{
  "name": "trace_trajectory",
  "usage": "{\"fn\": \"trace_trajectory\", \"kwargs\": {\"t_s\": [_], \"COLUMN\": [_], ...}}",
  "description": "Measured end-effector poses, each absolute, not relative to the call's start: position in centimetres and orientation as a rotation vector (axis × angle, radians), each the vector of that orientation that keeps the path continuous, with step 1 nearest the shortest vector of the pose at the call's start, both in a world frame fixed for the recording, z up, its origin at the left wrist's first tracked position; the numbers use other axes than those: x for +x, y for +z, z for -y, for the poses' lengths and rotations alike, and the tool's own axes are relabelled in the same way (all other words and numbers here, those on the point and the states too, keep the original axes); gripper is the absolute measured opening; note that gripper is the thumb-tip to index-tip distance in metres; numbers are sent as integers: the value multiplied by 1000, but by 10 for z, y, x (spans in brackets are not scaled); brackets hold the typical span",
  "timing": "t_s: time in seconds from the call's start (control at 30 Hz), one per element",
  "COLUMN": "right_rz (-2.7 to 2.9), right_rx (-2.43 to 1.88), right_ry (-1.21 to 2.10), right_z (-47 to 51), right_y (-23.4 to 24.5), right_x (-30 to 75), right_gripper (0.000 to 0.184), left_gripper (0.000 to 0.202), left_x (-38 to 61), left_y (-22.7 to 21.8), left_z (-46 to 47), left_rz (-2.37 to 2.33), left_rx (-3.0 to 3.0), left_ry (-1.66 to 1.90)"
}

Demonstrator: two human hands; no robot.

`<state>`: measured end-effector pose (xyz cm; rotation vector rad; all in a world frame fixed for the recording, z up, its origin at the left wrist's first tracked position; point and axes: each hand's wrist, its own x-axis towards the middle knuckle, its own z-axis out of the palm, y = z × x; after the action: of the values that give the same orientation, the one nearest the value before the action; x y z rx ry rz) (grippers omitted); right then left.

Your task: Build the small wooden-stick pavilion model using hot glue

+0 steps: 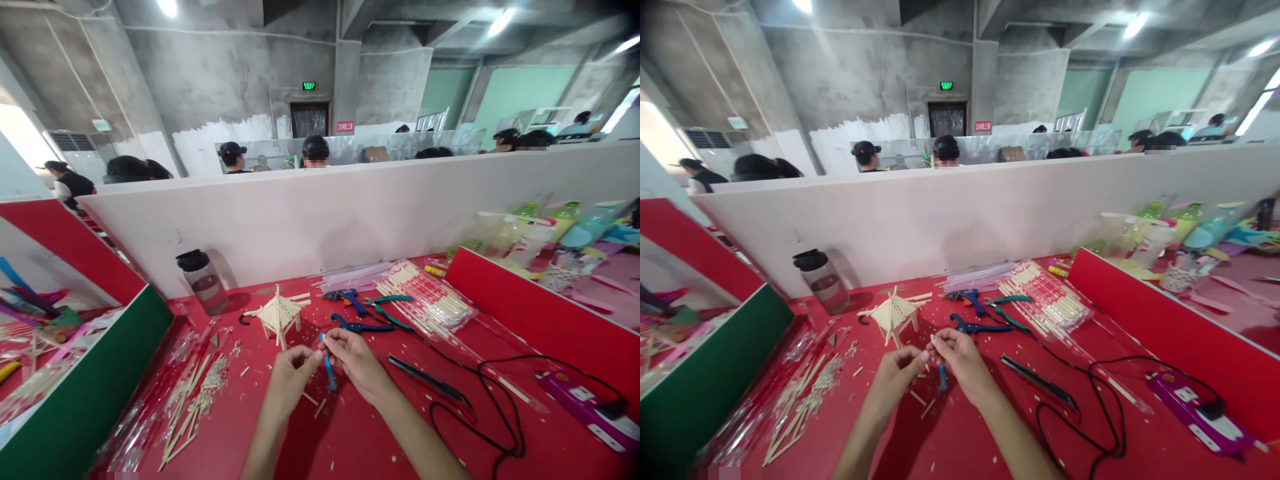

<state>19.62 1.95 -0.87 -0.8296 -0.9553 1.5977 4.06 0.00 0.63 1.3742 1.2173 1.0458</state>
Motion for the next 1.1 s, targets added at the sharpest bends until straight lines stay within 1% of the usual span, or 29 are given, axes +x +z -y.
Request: {"fn": "trace_trajectory", "kwargs": {"t_s": [0.13,0.3,0.53,0.73,0.9,1.1], "right_rz": [897,819,730,683,747,787], "right_rx": [-886,-839,-749,-749,-771,-821], "right_ry": [1571,1592,1689,1713,1700,1674], "right_z": [-23,-24,-21,-18,-17,-16], "right_y": [-5,-4,-3,-6,-5,-3], "right_x": [204,207,202,195,194,192], "right_gripper": [35,33,31,33,33,32], "left_gripper": [42,37,28,30,31,34], "left_x": [41,39,49,63,66,72], "left_y": [5,5,11,3,-7,-6], "left_z": [-1,-2,2,5,4,7], "left_rz": [-1226,-1276,-1268,-1184,-1131,-1102], "left_rx": [1473,1535,1459,1131,1009,909], "left_ry": [1036,1028,1242,1346,1371,1405]}}
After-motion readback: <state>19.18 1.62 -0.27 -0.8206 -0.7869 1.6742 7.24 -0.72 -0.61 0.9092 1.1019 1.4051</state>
